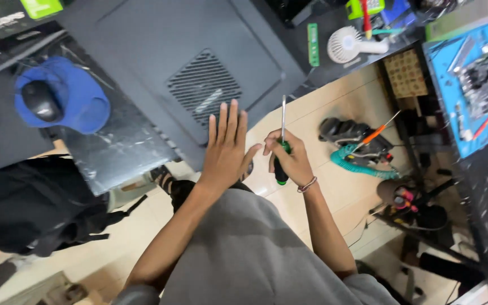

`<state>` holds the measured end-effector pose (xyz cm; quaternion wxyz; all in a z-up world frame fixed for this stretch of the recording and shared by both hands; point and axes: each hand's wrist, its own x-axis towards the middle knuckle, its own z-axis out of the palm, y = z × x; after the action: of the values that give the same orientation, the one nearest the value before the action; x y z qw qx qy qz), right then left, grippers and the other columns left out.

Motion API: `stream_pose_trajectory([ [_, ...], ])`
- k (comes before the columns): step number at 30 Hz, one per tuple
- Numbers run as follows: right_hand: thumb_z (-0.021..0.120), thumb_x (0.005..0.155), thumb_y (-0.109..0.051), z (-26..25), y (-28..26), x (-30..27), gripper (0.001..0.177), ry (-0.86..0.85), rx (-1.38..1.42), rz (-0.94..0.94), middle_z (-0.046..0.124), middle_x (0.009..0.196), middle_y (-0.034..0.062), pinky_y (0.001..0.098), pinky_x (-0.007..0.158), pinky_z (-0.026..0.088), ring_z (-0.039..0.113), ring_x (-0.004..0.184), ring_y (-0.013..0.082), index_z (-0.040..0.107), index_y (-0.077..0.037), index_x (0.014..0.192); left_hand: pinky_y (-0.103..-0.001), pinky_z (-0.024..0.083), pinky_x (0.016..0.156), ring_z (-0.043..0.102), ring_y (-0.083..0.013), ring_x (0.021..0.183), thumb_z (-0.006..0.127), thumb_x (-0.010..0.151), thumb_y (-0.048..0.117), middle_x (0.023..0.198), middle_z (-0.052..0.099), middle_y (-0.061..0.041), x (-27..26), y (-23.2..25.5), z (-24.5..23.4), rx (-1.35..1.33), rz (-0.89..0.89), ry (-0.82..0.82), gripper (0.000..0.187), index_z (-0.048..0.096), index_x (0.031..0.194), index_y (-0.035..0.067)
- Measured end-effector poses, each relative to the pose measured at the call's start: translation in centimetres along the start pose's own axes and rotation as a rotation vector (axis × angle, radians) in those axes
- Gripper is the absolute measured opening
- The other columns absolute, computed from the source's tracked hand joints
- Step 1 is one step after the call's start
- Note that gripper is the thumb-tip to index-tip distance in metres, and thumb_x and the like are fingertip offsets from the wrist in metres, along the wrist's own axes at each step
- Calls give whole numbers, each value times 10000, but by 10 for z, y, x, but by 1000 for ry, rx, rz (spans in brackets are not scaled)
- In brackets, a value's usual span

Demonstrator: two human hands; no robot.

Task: A person is seen securing screws on a computer case, connecting cables to the back of the PC, and using a brush to clean components.

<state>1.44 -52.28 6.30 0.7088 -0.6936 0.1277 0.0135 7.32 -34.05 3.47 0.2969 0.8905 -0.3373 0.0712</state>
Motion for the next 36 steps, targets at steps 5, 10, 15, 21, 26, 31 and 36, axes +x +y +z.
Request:
stream_pose_trajectory([
  [5, 625, 1063, -113, -74, 11, -5, 187, -47, -61, -31, 695, 786, 158, 339, 489, 579, 715, 486, 254, 604, 23, 1191, -615, 225, 1287, 327, -462, 1583, 609, 1111, 334, 1711, 334, -276, 36, 76, 26, -402, 7, -49, 615, 471, 1594, -22],
  [10, 652, 1010, -104, -129, 21, -5, 378, 67, -48, -48, 682, 1147, 145, 367, 821, 569, 689, 958, 228, 468, -37, 1333, -465, 530, 1146, 639, -366, 1369, 651, 1085, 183, 1494, 593, -191, 76, 106, 57, -663, 61, -28, 469, 556, 1509, 7],
  [15, 567, 846, 143, -183, 10, 10, 657, 177, 60, 78, 626, 1221, 176, 353, 836, 565, 644, 1021, 258, 376, -76, 1435, -376, 662, 768, 778, -294, 1057, 701, 1051, 277, 1326, 659, -125, 123, 115, 128, -706, -88, -238, 465, 576, 1464, 102],
  [21, 819, 873, 36, -289, 55, 60, 687, 402, -73, 133, 710, 1066, 81, 304, 748, 638, 711, 906, 180, 520, -96, 1477, -449, 696, 703, 770, -415, 1009, 577, 1105, 220, 1349, 630, -294, 213, 140, 195, -1159, -360, -480, 463, 495, 1509, 9],
  [26, 874, 880, -33, -360, 36, 123, 644, 508, -142, 150, 715, 1015, 118, 379, 788, 617, 718, 902, 219, 559, -37, 1442, -471, 695, 744, 766, -427, 1042, 639, 1089, 283, 1352, 629, -307, 307, 156, 238, -1216, -408, -571, 510, 503, 1480, -14],
  [31, 883, 859, -56, -415, 17, 193, 690, 509, -114, 222, 713, 1089, 141, 412, 892, 614, 713, 996, 248, 560, -48, 1469, -489, 677, 834, 752, -448, 1086, 665, 1065, 305, 1399, 607, -342, 375, 163, 296, -1263, -510, -624, 624, 423, 1524, -42],
  [36, 895, 831, -192, -479, 46, 282, 649, 347, -403, 156, 793, 1077, 104, 394, 731, 637, 759, 865, 233, 673, -181, 1441, -488, 661, 915, 678, -491, 1237, 662, 1073, 242, 1443, 592, -348, 421, 158, 369, -1248, -773, -428, 516, 520, 1513, 12],
])
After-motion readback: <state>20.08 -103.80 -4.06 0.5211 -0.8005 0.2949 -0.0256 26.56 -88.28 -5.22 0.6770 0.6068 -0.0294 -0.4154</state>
